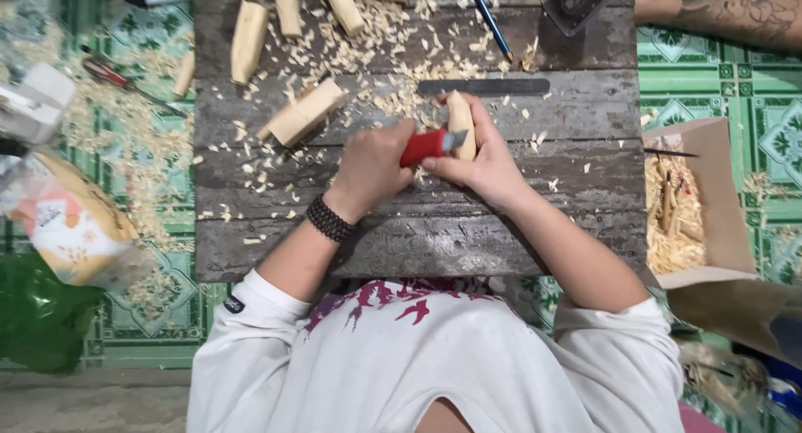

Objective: Carving a small wooden figurine using a hand knife on a low wooden table

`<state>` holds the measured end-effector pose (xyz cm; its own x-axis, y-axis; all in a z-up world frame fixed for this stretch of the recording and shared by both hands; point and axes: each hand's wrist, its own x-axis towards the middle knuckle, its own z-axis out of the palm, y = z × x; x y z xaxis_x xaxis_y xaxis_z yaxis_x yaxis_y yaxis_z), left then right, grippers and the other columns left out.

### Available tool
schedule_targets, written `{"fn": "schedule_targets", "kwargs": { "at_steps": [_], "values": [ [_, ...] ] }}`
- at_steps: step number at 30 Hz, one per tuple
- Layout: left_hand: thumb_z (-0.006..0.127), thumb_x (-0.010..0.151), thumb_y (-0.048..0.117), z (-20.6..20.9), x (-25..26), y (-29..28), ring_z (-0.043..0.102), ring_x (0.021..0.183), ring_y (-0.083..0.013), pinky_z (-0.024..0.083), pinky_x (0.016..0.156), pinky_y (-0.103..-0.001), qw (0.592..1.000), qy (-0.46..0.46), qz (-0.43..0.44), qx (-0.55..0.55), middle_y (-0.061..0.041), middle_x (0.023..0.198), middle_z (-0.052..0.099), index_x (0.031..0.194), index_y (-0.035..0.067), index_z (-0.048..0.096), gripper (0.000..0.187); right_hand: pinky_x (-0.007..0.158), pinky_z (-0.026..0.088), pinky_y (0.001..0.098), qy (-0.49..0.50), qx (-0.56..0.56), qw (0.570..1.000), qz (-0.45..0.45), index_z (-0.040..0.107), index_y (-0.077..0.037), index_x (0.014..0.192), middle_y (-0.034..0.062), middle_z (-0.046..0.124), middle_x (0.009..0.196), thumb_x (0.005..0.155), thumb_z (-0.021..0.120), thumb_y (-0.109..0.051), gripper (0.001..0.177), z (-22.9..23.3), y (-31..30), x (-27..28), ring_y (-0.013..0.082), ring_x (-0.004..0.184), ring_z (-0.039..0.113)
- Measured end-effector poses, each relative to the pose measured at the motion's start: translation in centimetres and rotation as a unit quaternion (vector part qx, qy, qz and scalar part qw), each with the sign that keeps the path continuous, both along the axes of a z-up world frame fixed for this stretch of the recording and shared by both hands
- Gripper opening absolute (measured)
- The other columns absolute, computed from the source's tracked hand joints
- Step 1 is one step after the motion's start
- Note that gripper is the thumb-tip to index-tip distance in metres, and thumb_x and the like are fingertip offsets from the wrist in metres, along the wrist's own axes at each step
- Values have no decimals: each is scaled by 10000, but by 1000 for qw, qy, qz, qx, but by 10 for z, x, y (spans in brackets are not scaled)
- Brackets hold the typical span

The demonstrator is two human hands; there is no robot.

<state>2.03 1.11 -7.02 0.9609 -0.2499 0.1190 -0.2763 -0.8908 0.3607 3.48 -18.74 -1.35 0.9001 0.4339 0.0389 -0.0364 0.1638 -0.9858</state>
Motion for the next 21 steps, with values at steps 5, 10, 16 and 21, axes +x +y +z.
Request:
{"fn": "schedule_targets", "kwargs": {
  "at_steps": [5, 10, 16, 21],
  "values": [
    [753, 673, 197, 15, -1, 11, 740, 737, -373, 591, 696, -480, 999, -29, -32, -10, -95, 740, 713, 965, 127, 615, 332, 758, 509, 270, -24, 12, 1000, 8, 409, -92, 1470, 72, 566, 936, 681, 936, 44, 958, -11, -1, 2, 132, 849, 577],
    [810, 633, 297, -31, 0, -6, 740, 698, -300, 596, 613, -438, 992, -116, 20, 38, -52, 715, 687, 933, 162, 586, 398, 705, 477, 234, -66, 25, 997, 4, 387, -90, 1481, 56, 536, 869, 786, 893, 4, 865, -8, -3, 1, 94, 778, 544],
    [812, 694, 247, -28, -2, -15, 747, 675, -295, 611, 636, -425, 993, -92, 71, 20, -70, 686, 699, 910, 149, 586, 327, 696, 476, 250, -110, -5, 994, -4, 394, -74, 1472, 68, 577, 859, 835, 873, -42, 797, 5, -3, 0, 109, 782, 566],
    [815, 710, 190, -19, -1, -13, 736, 629, -327, 602, 590, -448, 996, -44, 78, 16, -111, 645, 685, 895, 110, 570, 317, 796, 518, 269, -103, -21, 994, -41, 355, -53, 1505, 94, 596, 970, 867, 867, -69, 818, -24, -3, 3, 130, 899, 593]
  ]
}}
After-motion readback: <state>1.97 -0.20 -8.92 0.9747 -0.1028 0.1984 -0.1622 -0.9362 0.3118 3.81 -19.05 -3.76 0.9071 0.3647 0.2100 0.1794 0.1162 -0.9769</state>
